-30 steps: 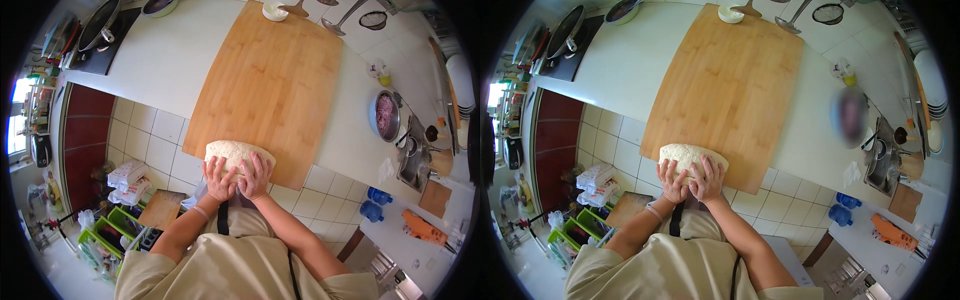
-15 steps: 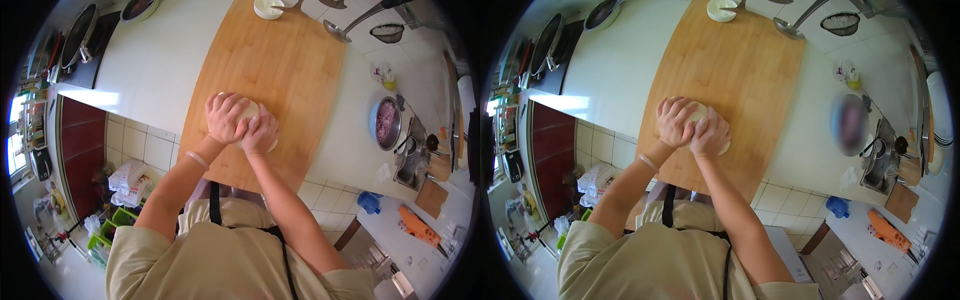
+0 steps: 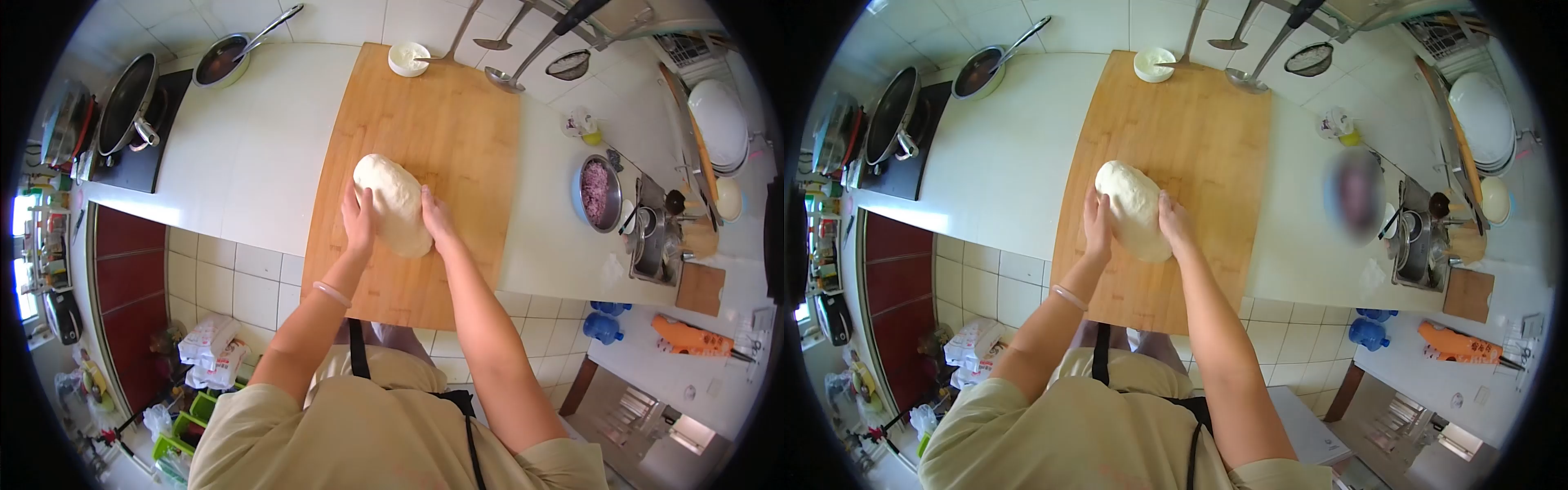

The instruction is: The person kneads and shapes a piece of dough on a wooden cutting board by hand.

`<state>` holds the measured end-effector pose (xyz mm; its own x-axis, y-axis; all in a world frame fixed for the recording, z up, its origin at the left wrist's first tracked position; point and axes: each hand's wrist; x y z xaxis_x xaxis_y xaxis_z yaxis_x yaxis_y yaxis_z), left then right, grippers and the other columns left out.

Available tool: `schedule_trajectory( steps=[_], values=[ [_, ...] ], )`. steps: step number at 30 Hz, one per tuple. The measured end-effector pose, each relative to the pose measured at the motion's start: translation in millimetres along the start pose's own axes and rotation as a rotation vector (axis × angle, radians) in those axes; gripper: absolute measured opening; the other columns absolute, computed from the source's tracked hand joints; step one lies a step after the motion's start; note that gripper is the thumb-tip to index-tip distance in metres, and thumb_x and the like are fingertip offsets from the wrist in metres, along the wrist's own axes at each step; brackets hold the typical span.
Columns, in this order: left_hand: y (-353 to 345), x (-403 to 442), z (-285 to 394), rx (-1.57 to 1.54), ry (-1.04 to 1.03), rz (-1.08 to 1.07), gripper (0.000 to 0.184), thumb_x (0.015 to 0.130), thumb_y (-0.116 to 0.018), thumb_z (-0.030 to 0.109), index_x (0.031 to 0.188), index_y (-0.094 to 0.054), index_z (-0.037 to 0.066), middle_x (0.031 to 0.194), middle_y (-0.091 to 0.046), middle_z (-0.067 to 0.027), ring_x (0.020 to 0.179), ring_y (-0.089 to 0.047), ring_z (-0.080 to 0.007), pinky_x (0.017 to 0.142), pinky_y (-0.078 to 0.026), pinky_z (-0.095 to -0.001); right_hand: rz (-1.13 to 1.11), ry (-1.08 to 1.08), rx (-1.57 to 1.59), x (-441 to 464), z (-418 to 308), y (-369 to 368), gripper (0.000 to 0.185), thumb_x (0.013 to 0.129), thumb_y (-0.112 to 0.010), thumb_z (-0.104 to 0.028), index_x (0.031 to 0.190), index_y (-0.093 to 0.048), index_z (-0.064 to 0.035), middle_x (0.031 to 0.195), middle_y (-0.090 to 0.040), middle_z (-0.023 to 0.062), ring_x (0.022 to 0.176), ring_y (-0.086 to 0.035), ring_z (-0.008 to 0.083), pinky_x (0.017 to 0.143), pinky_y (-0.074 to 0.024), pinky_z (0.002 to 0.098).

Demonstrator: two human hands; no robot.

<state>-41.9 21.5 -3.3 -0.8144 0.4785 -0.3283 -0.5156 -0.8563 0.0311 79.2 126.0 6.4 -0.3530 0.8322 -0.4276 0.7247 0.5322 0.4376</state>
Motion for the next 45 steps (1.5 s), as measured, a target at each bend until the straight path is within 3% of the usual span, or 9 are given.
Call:
schedule_trajectory(
  steps=[5,7,11,14,20,23,26,43,45],
  values=[
    [0,-21,4,-0.339,0.395,-0.3,0.071,0.1,-0.052,0.051,0.153,-0.038,0.006,0.156,-0.039,-0.0149,0.14,-0.041,-0.0279,0.115,-0.032,-0.0418,0.077,0.009,-0.047,-88,-24,17,0.052,0.104,-0.047,-0.047,0.109,-0.067,0.0011,0.097,-0.069,0.0202,0.095,-0.066,0.0323,0.085,-0.0489,0.041],
    [0,-36,-1,-0.026,0.165,-0.401,0.072,0.099,-0.054,0.052,0.152,-0.04,0.006,0.154,-0.039,-0.0169,0.139,-0.042,-0.0352,0.116,-0.033,-0.0396,0.294,0.31,-0.089,-106,-4,20,0.051,0.104,-0.048,-0.045,0.106,-0.067,0.0023,0.094,-0.07,0.0195,0.094,-0.066,0.0324,0.083,-0.0495,0.0412],
    [-35,-47,44,0.62,0.071,-0.31,0.065,0.1,-0.05,0.05,0.152,-0.041,0.012,0.159,-0.032,-0.0191,0.146,-0.029,-0.0408,0.119,-0.026,-0.0497,0.114,0.225,-0.089,-107,31,45,0.044,0.101,-0.052,-0.038,0.097,-0.066,0.0032,0.075,-0.065,0.0226,0.072,-0.066,0.035,0.067,-0.0477,0.046],
    [-72,-57,58,1.081,-0.344,-0.332,0.063,0.101,-0.045,0.049,0.155,-0.037,0.016,0.161,-0.027,-0.0217,0.15,-0.021,-0.0441,0.117,-0.02,-0.065,0.087,0.017,-0.087,-96,27,59,0.04,0.101,-0.053,-0.032,0.097,-0.065,0.005,0.071,-0.062,0.0244,0.069,-0.064,0.038,0.066,-0.0468,0.0475],
    [-74,-66,20,1.21,-0.599,-0.316,0.058,0.099,-0.05,0.038,0.152,-0.042,0.017,0.16,-0.033,-0.017,0.147,-0.029,-0.042,0.116,-0.028,-0.0577,0.314,0.244,0.203,-40,10,22,0.04,0.103,-0.047,-0.032,0.108,-0.064,0.0036,0.104,-0.066,0.0287,0.095,-0.064,0.0412,0.08,-0.0482,0.0481],
    [-55,-45,13,1.128,-0.688,-0.261,0.052,0.097,-0.053,0.031,0.147,-0.048,0.015,0.155,-0.041,-0.0141,0.139,-0.043,-0.0377,0.112,-0.038,-0.0473,0.173,0.237,0.077,-38,-10,-1,0.043,0.102,-0.046,-0.034,0.118,-0.063,0.0027,0.124,-0.062,0.0283,0.111,-0.06,0.0418,0.091,-0.0475,0.0492],
    [-50,-24,7,0.877,-0.77,-0.196,0.043,0.091,-0.062,0.027,0.132,-0.061,0.012,0.141,-0.056,-0.0147,0.121,-0.059,-0.0356,0.099,-0.05,-0.0423,0.472,0.371,-0.201,-35,-9,-23,0.046,0.097,-0.051,-0.035,0.122,-0.062,0.0024,0.132,-0.059,0.0259,0.122,-0.054,0.0433,0.104,-0.0424,0.0519],
    [-69,44,41,0.835,-0.435,-0.224,0.043,0.091,-0.061,0.049,0.117,-0.069,0.016,0.116,-0.068,-0.0115,0.112,-0.063,-0.0315,0.094,-0.05,-0.0436,0.393,0.039,-0.064,37,-31,-10,0.036,0.1,-0.052,-0.04,0.102,-0.069,-0.0079,0.097,-0.07,0.0152,0.097,-0.064,0.0336,0.085,-0.05,0.047],
    [-61,59,56,0.766,0.035,-0.422,0.057,0.096,-0.047,0.06,0.119,-0.068,0.013,0.119,-0.069,-0.0165,0.116,-0.062,-0.0339,0.098,-0.049,-0.045,0.293,0.228,0.349,3,-26,5,0.037,0.103,-0.05,-0.037,0.109,-0.066,-0.0043,0.093,-0.068,0.0144,0.093,-0.065,0.0277,0.085,-0.0503,0.04]
  ],
)
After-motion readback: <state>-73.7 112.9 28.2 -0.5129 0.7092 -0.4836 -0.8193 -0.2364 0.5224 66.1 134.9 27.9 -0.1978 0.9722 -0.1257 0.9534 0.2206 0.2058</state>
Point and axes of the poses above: each hand's wrist, its own x-axis towards the middle knuckle, its own y-axis out of the back of the hand, z = x × y
